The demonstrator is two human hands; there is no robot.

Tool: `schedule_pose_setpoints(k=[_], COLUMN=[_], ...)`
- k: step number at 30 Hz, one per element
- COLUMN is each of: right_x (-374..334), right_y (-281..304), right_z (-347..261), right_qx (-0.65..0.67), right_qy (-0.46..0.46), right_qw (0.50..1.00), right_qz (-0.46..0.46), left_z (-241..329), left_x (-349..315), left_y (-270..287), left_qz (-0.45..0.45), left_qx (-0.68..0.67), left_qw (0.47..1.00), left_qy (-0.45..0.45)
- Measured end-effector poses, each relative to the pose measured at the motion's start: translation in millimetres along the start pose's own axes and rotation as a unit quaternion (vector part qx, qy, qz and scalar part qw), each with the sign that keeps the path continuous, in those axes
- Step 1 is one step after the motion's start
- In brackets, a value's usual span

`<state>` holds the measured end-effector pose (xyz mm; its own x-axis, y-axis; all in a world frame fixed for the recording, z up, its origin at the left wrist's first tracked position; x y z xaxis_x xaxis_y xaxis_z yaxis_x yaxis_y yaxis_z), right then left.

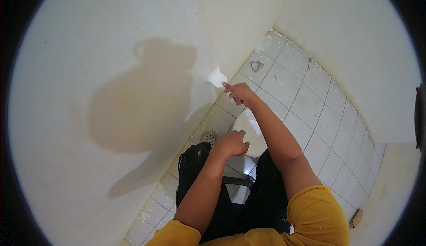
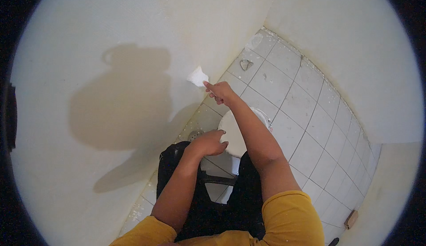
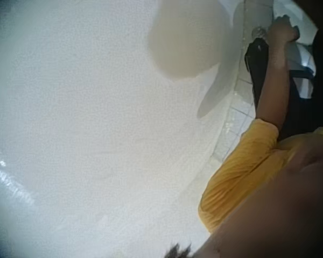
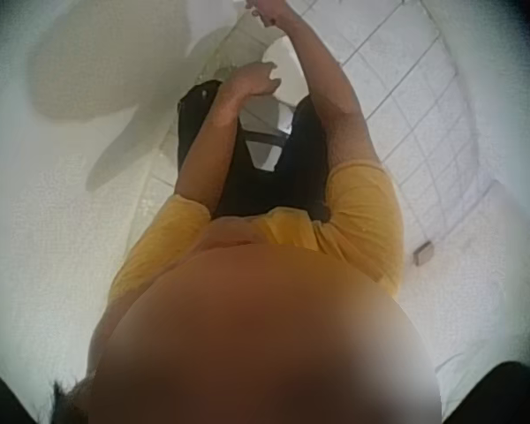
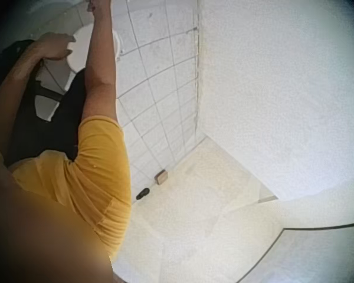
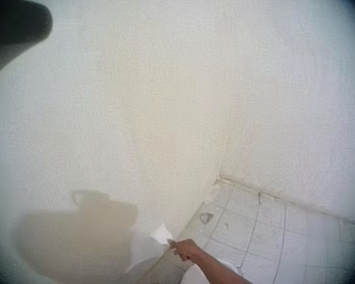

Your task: The person applies white paint to a wall using a paintbrush, working from a sitting position on a stool.

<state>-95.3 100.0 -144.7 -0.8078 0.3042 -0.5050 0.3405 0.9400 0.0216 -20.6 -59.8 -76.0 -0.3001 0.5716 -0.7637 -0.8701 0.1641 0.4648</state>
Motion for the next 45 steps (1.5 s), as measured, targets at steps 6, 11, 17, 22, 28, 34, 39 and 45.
schedule_pose_setpoints(k=[6,11,17,22,28,34,39,45], right_x=[21,32,39,15,-17,-59,-67,-52], right_y=[-7,-14,-22,-25,-12,-9,-9,-19], right_z=[40,69,64,30,-17,-69,-81,-77], right_qx=[-0.002,-0.035,-0.208,-0.04,0.108,0.195,0.283,0.172], right_qy=[-0.032,-0.017,0.087,0.094,0.108,0.215,0.254,0.19], right_qw=[0.999,0.998,0.97,0.99,0.987,0.955,0.919,0.966], right_qz=[0.018,0.056,0.094,0.093,0.053,-0.059,-0.099,-0.025], left_z=[4,4,10,8,8,8,16,6], left_x=[-1,2,6,9,14,17,9,6], left_y=[-5,-8,-10,-16,-19,-21,-16,-10], left_qz=[0.006,0.01,0.013,0.011,0.042,0.044,0.001,0.014], left_qx=[0.001,0.01,0.008,0.02,0.022,0.032,0.022,0.007], left_qw=[1.0,1.0,1.0,0.999,0.999,0.998,1.0,1.0], left_qy=[0.011,0.012,0.018,0.022,-0.007,-0.016,-0.001,-0.006])
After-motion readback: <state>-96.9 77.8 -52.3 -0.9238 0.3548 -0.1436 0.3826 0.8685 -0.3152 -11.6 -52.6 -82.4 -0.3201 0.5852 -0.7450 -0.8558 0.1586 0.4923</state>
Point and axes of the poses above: each hand's wrist, its own x-axis towards the middle knuckle, its own y-axis out of the back of the hand, z = x × y, the point moved 4 cm from there along x, towards the middle knuckle, and after that the axes turned 12 degrees about y, right-handed, at the moved point
